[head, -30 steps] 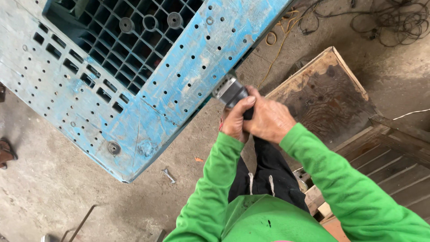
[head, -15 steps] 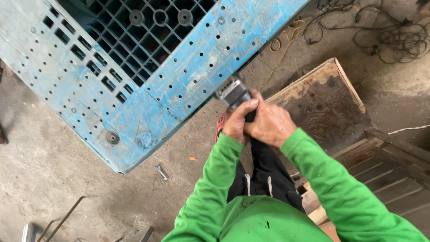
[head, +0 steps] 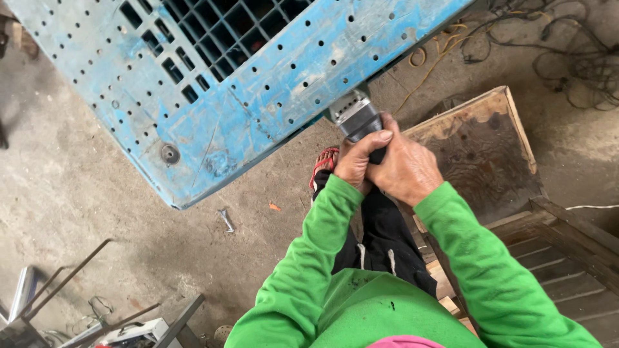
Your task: The person uses an angle grinder to sand the surface of a large blue plastic crate. They move the tool along the edges and flat areas, smoothing the surface while standing in a workshop.
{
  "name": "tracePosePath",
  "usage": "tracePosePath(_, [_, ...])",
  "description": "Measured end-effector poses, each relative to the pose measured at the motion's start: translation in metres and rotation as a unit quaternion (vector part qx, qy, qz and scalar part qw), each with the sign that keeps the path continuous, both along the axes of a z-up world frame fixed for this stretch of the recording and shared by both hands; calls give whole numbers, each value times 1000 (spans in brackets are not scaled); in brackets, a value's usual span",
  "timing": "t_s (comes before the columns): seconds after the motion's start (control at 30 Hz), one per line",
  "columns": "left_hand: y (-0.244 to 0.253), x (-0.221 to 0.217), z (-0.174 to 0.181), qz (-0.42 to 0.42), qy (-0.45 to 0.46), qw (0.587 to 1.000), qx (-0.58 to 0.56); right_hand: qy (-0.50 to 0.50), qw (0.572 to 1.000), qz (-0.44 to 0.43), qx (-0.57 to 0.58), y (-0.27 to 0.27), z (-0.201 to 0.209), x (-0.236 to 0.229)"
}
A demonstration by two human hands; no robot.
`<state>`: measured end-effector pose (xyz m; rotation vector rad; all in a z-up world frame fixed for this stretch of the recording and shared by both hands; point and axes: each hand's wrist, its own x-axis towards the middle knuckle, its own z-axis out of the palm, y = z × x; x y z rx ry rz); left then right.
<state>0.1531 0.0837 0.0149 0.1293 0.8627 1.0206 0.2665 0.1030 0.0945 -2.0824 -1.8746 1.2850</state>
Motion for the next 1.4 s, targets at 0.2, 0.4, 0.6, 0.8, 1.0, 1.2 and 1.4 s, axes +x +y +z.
tracePosePath(0.2, [-21, -35, 6, 60, 40, 997, -6, 34, 998, 51, -8, -10, -7, -31])
tracePosePath(0.4, [-34, -52, 15, 81, 3, 996, -34, 28, 995, 95, -15, -15, -5, -47])
tracePosePath(0.6, [-28, -40, -3, 90, -10, 996, -16, 10, 995, 96, -2, -6, -1, -39])
tracePosePath(0.8, [-6, -5, -26, 45, -57, 997, 31, -45, 998, 43, -5, 6, 2, -18])
tracePosePath(1.0, [10, 0, -25, 10, -66, 997, 44, -85, 996, 27, 25, 9, -1, -14])
tracePosePath(1.2, [-22, -47, 7, 56, -30, 997, -37, -17, 996, 84, -30, -8, 2, -46])
tracePosePath(1.4, [-16, -42, 0, 32, -39, 995, -89, 6, 999, 44, -25, -8, 0, -35])
